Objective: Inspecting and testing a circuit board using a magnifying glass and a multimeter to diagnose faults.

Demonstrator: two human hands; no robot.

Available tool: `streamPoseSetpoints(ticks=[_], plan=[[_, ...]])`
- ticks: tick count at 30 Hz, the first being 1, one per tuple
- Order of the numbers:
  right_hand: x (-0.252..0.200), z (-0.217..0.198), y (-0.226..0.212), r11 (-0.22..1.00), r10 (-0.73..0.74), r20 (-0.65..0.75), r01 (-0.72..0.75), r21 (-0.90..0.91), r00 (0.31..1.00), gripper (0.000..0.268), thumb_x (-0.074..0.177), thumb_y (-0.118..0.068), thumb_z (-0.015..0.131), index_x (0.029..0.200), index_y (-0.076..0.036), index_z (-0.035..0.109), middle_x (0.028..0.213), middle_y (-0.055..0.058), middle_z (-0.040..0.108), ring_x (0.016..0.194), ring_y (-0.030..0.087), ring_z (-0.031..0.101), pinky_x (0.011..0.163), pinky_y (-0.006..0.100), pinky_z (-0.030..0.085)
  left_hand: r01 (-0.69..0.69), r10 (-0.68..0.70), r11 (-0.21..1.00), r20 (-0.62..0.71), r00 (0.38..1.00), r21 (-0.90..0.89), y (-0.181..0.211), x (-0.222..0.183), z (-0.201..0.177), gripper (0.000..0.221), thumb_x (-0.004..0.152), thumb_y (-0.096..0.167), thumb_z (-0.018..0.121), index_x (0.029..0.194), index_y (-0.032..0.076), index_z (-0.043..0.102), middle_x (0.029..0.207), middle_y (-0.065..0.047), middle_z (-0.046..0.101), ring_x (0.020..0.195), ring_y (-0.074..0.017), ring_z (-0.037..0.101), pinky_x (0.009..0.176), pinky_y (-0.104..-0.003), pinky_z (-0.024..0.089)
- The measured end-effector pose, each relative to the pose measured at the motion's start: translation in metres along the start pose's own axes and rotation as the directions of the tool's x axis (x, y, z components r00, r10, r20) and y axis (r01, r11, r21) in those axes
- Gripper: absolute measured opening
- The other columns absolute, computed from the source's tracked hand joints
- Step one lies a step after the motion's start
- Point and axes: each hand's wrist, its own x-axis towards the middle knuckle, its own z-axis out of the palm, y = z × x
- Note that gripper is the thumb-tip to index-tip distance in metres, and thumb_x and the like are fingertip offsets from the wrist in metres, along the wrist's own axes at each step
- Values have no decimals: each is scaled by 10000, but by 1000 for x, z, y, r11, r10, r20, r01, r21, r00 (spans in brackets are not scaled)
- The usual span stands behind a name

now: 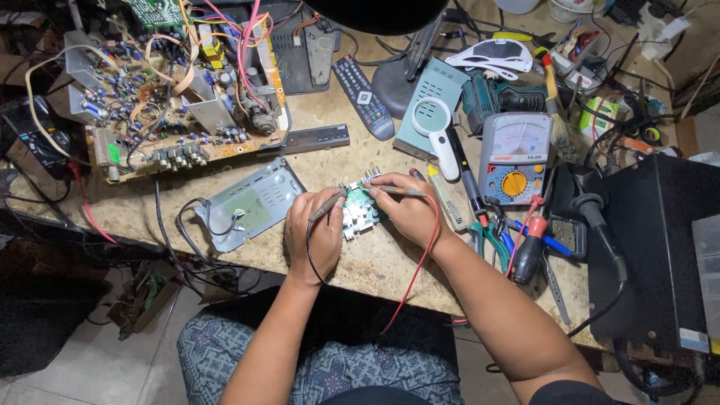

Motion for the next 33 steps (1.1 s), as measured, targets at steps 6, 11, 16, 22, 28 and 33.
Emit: streamPoseSetpoints(ticks=[6, 11, 16, 22, 28, 33], plan=[[0, -1, 0, 1000, -14, 15, 13, 18, 1000, 178, 865, -188, 758, 1030, -158, 819, 901, 114, 790, 969, 323, 748, 891, 414, 577, -14, 14, 1000, 0, 1000, 8, 0, 0, -1, 197, 1068, 288, 556, 1130, 149, 680, 872, -55, 708, 1007, -272, 671, 847, -429, 540], [-1, -3, -3, 1000, -12, 14, 12, 4, 1000, 177, 868, -183, 751, 1029, -175, 825, 907, 92, 796, 972, 303, 751, 896, 404, 575, -5, 5, 1000, 0, 1000, -8, 0, 0, -1, 202, 1069, 284, 550, 1131, 141, 678, 867, -61, 704, 1008, -280, 671, 843, -432, 544], [-3, -5, -7, 1000, -11, 11, 10, 18, 1000, 183, 877, -172, 734, 1036, -152, 823, 932, 129, 790, 983, 333, 743, 896, 412, 572, -3, 3, 999, -18, 1000, -40, 2, 2, -2, 187, 1065, 263, 554, 1117, 132, 676, 867, -75, 699, 994, -299, 675, 845, -435, 554], [-1, -4, -4, 1000, -8, 27, 8, 17, 1000, 201, 885, -213, 706, 1042, -163, 820, 943, 125, 787, 990, 335, 740, 900, 418, 570, 22, -23, 1000, -59, 998, -21, -1, -1, -1, 164, 1061, 253, 559, 1112, 130, 655, 867, -58, 672, 979, -297, 672, 837, -429, 560], [-2, -6, -5, 999, -34, 29, 33, 26, 999, 198, 884, -199, 696, 1032, -145, 816, 937, 148, 780, 989, 357, 735, 902, 428, 565, 23, -24, 999, -19, 1000, -43, 8, 3, -7, 144, 1052, 231, 570, 1107, 137, 665, 873, -53, 683, 981, -295, 676, 850, -436, 560], [-1, -5, -4, 999, -31, 37, 29, 34, 999, 193, 889, -207, 687, 1028, -151, 808, 931, 155, 777, 1000, 364, 732, 914, 440, 560, 25, -25, 999, 3, 1000, -36, 10, 4, -8, 165, 1058, 238, 568, 1116, 124, 671, 894, -72, 699, 990, -304, 675, 862, -435, 556]])
